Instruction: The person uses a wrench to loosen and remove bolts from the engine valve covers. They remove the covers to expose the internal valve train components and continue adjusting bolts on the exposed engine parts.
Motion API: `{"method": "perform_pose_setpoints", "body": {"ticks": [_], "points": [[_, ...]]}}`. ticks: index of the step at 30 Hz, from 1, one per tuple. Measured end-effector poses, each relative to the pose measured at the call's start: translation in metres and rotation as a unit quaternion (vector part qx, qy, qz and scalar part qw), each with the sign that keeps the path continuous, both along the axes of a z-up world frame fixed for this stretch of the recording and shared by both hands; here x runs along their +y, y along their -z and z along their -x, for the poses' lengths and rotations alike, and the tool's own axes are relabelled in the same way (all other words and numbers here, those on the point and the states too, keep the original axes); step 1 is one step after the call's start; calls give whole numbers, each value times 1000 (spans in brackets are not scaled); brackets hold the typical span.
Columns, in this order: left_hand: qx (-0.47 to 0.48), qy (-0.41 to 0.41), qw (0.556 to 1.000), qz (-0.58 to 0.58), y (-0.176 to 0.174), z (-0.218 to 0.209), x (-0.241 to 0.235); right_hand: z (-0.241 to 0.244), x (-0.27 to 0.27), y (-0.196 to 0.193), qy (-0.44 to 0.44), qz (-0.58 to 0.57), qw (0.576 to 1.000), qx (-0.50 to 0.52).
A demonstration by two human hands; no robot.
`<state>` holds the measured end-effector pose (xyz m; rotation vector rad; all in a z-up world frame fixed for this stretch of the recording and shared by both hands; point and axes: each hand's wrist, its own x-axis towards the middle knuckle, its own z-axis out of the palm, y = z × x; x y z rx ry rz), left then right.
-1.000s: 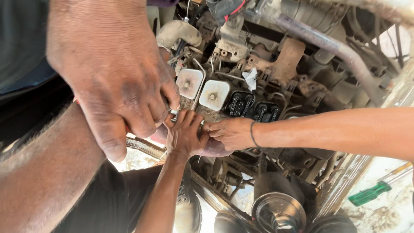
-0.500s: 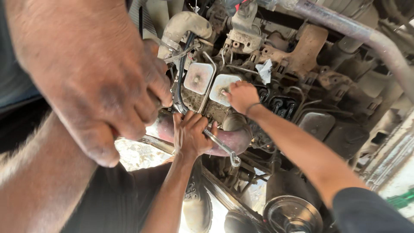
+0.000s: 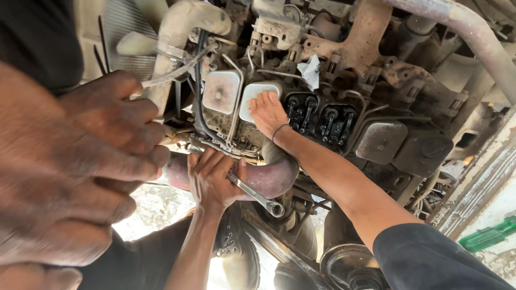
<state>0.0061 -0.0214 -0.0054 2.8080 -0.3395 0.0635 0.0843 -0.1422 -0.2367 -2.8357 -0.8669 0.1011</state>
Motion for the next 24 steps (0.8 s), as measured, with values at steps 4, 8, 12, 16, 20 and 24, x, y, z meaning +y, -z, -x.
{"method": "perform_pose_setpoints", "body": {"ticks": [4, 8, 12, 16, 20, 24], "points": [[11, -6, 1000, -16, -6, -2, -3, -1, -1, -5, -16, 21, 999, -42], [11, -11, 1000, 2, -7, -4, -5, -7, -10, -7, -73, 15, 993, -87], [11, -13, 1000, 1, -8, -4, -3, -30, -20, -4, -202, -10, 966, -160], [-13, -6, 1000, 13, -4, -1, 3, -58, -21, 6, -356, -16, 914, -194], [4, -15, 1000, 27, -5, -1, 5, -60, -15, 4, -372, -7, 917, -144], [8, -26, 998, 53, -13, -1, 4, -24, -3, -8, -112, -28, 993, 1]]}}
